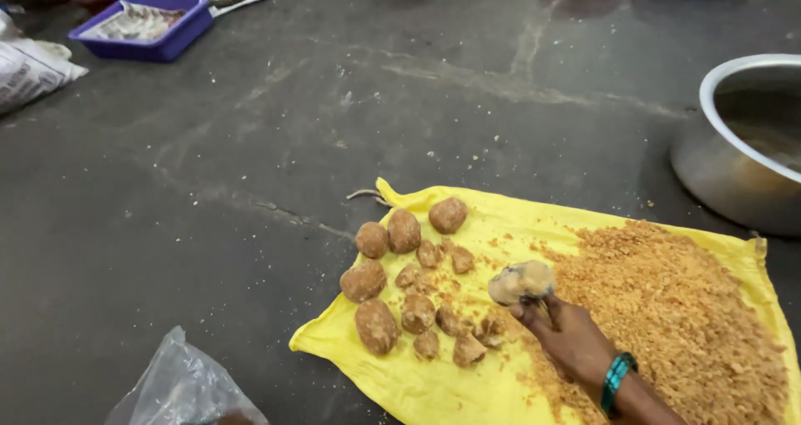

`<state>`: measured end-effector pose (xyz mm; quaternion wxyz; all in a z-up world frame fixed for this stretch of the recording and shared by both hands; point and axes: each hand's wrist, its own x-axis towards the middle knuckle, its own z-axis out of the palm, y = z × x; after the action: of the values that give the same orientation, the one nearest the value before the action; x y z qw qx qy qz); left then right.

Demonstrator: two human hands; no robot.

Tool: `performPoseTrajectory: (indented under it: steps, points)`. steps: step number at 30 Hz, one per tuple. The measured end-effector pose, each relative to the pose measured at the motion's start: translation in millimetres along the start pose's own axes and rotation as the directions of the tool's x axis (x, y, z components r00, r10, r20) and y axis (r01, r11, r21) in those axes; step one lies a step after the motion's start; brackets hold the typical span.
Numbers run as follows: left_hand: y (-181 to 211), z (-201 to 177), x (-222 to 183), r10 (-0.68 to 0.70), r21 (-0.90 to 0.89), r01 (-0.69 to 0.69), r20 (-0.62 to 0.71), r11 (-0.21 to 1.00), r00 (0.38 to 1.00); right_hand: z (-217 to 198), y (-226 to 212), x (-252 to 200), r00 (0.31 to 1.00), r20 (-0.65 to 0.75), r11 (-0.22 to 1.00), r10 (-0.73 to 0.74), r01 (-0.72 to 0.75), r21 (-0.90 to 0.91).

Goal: The person sits at a yellow cloth on the floor and breaks hard brown sugar (jaggery) lumps into smaller pieces, striking each lump with a short-handled mallet while steadying the lumps with the other hand. Broken pieces and crumbs accumulate in a pile on the cloth as the person works through the lumps one at a time.

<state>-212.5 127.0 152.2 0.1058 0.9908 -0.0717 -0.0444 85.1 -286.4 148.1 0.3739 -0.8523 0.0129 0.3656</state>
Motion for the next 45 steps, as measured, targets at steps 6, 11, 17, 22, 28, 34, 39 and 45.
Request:
performPoseTrajectory:
  steps: [6, 11, 17, 22, 28, 34, 39, 45]
  points:
    - [73, 112, 200, -0.075, 0.038, 0.084, -0.197, 0.996, 0.978, 56, 78, 96, 0.987, -0.070, 0.936, -0.143, 0.112, -0.333]
    - [150, 204, 215, 0.021, -0.030, -0.042, -0.514, 0.999, 0.858, 27, 27, 63, 0.992, -0.024, 0.991, 0.127, -0.126, 0.045]
    - [90, 263, 183, 0.459, 0.079, -0.484, -0.475, 0.872, 0.751, 34, 51, 79, 0.993, -0.119, 0.892, -0.021, -0.035, -0.451]
    - [80, 238, 169, 0.507, -0.106, -0.551, -0.278, 0.828, 0.816, 46, 33, 103, 0.996, -0.039, 0.947, 0.084, -0.092, -0.308]
    - [84, 197, 167, 0.556, 0.005, -0.598, -0.373, 0.801, 0.742, 6, -7, 47, 0.982, -0.050, 0.983, 0.182, -0.181, 0.027]
    - [119, 126, 182, 0.473, 0.031, -0.561, -0.576, 0.827, 0.666, 46, 139, 143, 0.987, -0.044, 0.915, -0.151, 0.123, -0.384]
    - [112, 185, 165, 0.474, 0.064, -0.536, -0.563, 0.842, 0.677, 15, 38, 78, 0.998, -0.066, 0.984, 0.011, -0.022, -0.179]
    - [90, 259, 156, 0.430, -0.235, -0.500, -0.291, 0.834, 0.854, 45, 53, 108, 0.996, -0.039, 0.919, -0.075, 0.054, -0.390]
